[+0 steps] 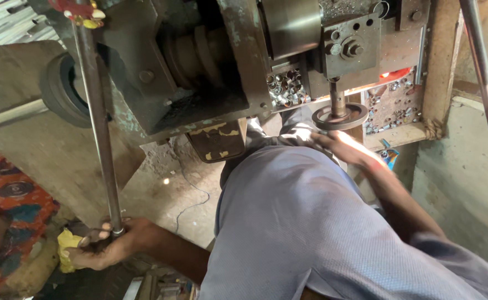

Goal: The person operates a heavy industrial machine by pulling and pushing long metal levers while inserting and removing small metal components from the active workspace.

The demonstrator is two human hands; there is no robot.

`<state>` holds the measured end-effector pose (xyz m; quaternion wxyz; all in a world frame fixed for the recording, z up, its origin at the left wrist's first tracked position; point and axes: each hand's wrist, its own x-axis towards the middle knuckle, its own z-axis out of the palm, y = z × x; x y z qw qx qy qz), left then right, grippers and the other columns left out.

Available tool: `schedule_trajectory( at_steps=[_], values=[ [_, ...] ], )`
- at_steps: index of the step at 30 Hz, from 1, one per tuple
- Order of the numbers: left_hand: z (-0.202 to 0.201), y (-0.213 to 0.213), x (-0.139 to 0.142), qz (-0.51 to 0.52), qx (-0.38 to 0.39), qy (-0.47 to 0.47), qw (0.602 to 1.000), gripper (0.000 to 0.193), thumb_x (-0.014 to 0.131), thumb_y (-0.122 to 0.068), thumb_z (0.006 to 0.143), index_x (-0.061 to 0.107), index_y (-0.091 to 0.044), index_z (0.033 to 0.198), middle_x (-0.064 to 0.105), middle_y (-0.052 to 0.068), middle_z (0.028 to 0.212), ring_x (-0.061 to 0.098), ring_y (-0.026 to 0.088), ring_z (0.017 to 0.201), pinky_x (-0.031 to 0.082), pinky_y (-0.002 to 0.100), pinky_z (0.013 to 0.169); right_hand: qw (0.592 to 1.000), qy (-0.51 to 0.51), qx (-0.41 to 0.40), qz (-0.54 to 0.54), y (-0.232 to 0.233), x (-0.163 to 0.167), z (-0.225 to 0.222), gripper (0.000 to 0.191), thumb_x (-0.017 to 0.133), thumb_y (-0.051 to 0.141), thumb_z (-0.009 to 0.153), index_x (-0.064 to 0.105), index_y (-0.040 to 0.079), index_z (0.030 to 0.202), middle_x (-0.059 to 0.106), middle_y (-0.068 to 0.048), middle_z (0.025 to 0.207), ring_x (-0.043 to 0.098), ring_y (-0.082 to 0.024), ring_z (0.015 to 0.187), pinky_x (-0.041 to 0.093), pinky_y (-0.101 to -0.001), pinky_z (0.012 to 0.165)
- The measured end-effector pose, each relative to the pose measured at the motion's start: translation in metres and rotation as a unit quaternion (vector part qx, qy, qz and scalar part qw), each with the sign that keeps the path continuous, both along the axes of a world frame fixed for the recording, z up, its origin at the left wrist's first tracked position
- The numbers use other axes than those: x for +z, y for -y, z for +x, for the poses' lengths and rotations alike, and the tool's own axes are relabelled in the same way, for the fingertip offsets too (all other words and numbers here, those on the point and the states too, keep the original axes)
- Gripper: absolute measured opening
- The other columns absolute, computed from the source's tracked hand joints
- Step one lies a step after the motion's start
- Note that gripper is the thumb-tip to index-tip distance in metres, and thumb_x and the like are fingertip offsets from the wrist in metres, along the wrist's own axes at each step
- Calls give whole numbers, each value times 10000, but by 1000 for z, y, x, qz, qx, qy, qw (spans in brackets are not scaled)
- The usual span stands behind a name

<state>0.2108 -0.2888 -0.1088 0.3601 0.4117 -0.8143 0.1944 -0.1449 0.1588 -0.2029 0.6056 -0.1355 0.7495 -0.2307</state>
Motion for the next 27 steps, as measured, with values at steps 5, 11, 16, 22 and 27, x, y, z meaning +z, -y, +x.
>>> schedule_trajectory(
  at_steps=[5, 11, 16, 22, 27],
  values=[
    [6, -12, -13, 106, -64, -207, 971, 493, 585, -285, 1158, 393, 15, 1499, 551, 83, 1123, 556, 157, 801, 459, 298, 641, 969, -216, 16, -119, 27, -41, -27, 305, 545, 227, 978, 684, 106, 1221, 750, -101, 1161, 693, -202, 1043, 545, -325, 879],
    [-10, 2, 6, -61, 59, 50, 995, 600, 494, -422, 1136, 331, 18, 1511, 521, 165, 1352, 594, 226, 952, 527, 372, 810, 979, -132, -147, -56, 38, -18, 4, 295, 663, 252, 934, 694, 43, 1139, 761, -135, 1083, 729, -215, 954, 573, -351, 840],
    [-20, 7, 11, -43, 64, 38, 996, 624, 509, -439, 1130, 351, 31, 1508, 529, 161, 1342, 578, 218, 919, 520, 376, 802, 943, 4, -333, -6, 13, 16, -9, 343, 652, 257, 949, 668, -9, 1165, 731, -146, 1067, 700, -221, 926, 558, -361, 816],
    [-13, 12, 8, -45, 55, 28, 997, 623, 554, -429, 1119, 371, 44, 1482, 563, 174, 1291, 588, 220, 888, 500, 391, 775, 969, -153, -178, -76, 7, -25, -10, 390, 648, 282, 959, 652, -16, 1211, 698, -134, 1078, 663, -254, 951, 524, -376, 807],
    [-15, 14, 4, -81, 65, 34, 994, 631, 547, -445, 1085, 384, 21, 1477, 557, 176, 1302, 618, 260, 973, 525, 397, 810, 849, 128, -507, -77, 7, -18, 26, 443, 619, 462, 956, 650, 38, 1081, 713, -12, 976, 711, -152, 913, 563, -286, 808]
  ],
)
